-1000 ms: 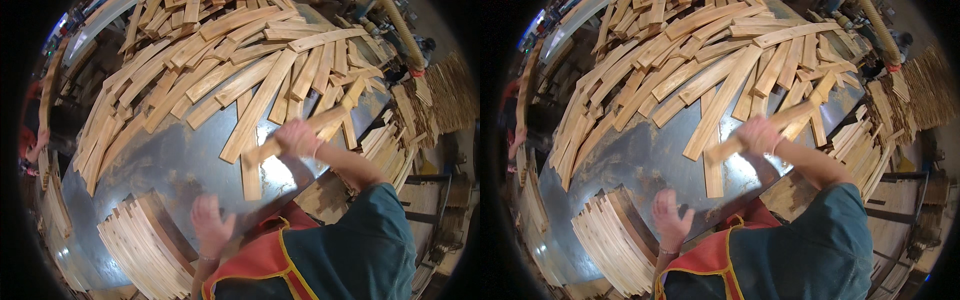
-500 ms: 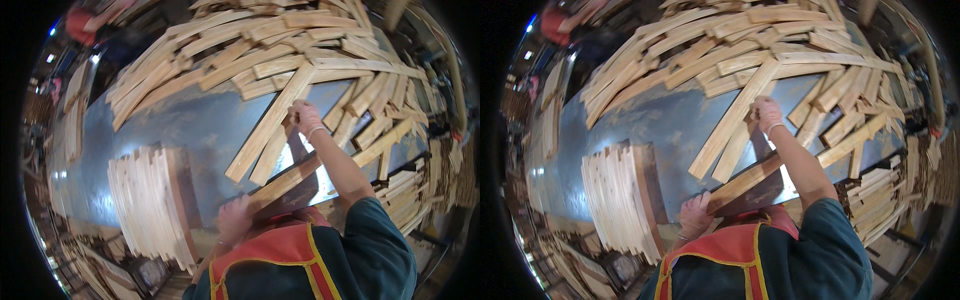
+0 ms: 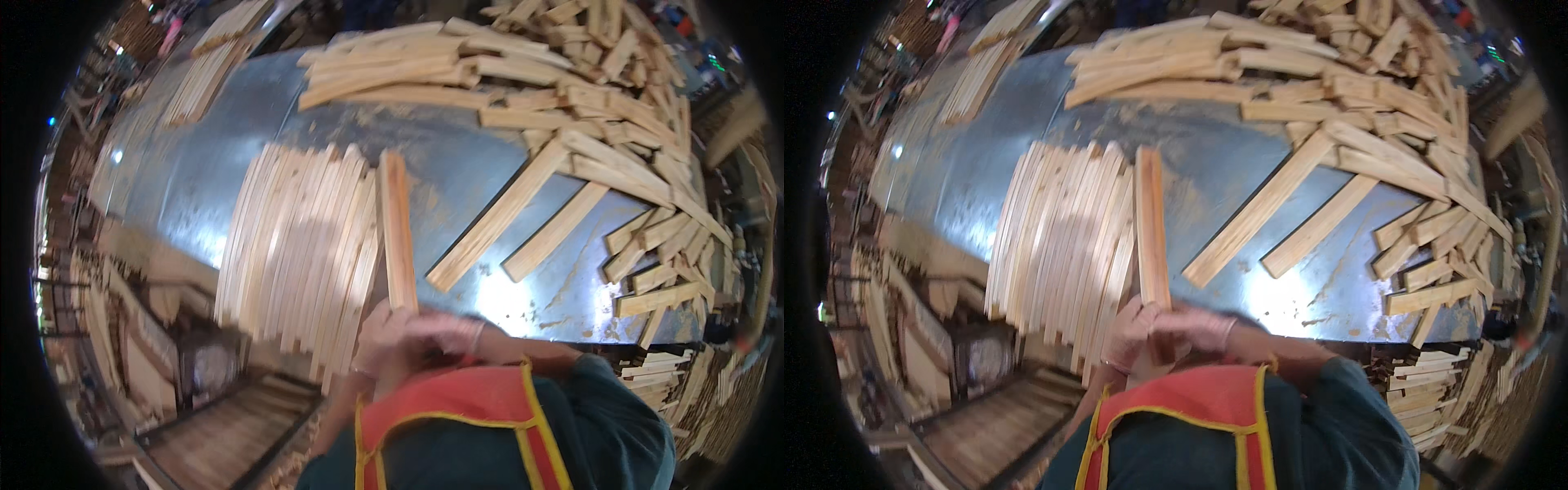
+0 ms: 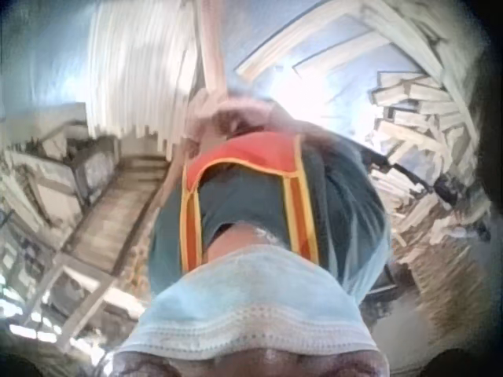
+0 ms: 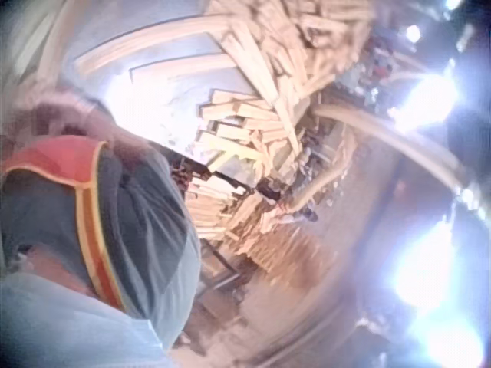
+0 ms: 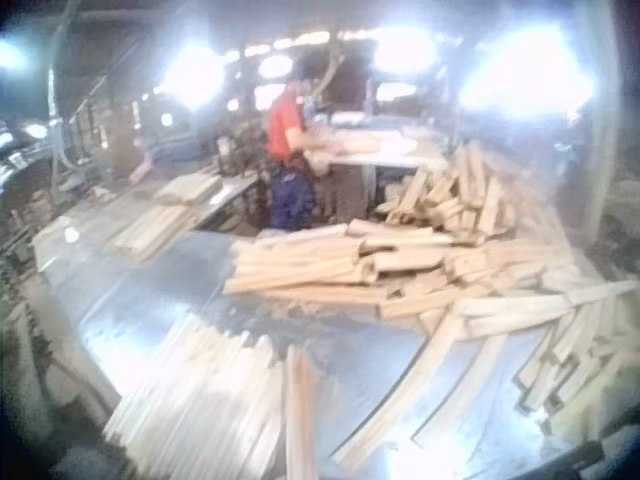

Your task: The person picks up individual wooden planks from a large pile on a metal table and stacks them neatly into a growing pile. The person handles the wood by hand, aligning the planks as they are added to the stack.

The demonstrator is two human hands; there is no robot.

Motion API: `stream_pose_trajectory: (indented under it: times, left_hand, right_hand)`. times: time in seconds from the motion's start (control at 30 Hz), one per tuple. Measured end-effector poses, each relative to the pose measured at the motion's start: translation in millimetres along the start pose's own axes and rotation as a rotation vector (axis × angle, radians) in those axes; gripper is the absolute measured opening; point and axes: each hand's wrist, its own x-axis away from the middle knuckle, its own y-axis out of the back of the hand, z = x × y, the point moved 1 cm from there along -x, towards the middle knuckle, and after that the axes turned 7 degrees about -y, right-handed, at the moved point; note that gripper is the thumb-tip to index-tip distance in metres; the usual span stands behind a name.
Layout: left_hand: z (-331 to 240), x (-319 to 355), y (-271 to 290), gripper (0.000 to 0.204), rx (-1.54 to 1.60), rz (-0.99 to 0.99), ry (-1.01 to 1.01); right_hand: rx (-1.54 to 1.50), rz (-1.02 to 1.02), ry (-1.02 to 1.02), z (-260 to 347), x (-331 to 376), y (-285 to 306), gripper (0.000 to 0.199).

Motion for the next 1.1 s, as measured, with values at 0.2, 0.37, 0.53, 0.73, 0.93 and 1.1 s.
stream_pose_trajectory:
  times: [0.2,0.37,0.53,0.73,0.93,1.1]
  left_hand:
    - [16,-31,14,0.045,-0.338,-0.101,-0.307]
    - [17,-38,6,0.077,-0.445,-0.044,-0.266]
    - [-5,-79,-62,0.093,-0.786,0.026,-0.218]
    - [-67,-135,-132,0.121,-0.944,0.157,-0.080]
    - [-47,-149,-136,0.081,-0.962,0.103,-0.120]
    - [-18,-75,-84,0.082,0.034,0.297,0.346]
  right_hand:
    - [-0.112,-0.360,0.135,-6,-13,-8,0.050]
    - [0.431,-0.594,0.362,138,66,12,0.058]
    - [0.391,-0.844,1.292,411,210,113,0.069]
    - [1.158,-1.426,0.707,442,261,247,0.091]
    - [1.850,-1.489,-0.161,379,241,280,0.094]
    - [1.608,-1.065,-0.090,327,197,256,0.086]
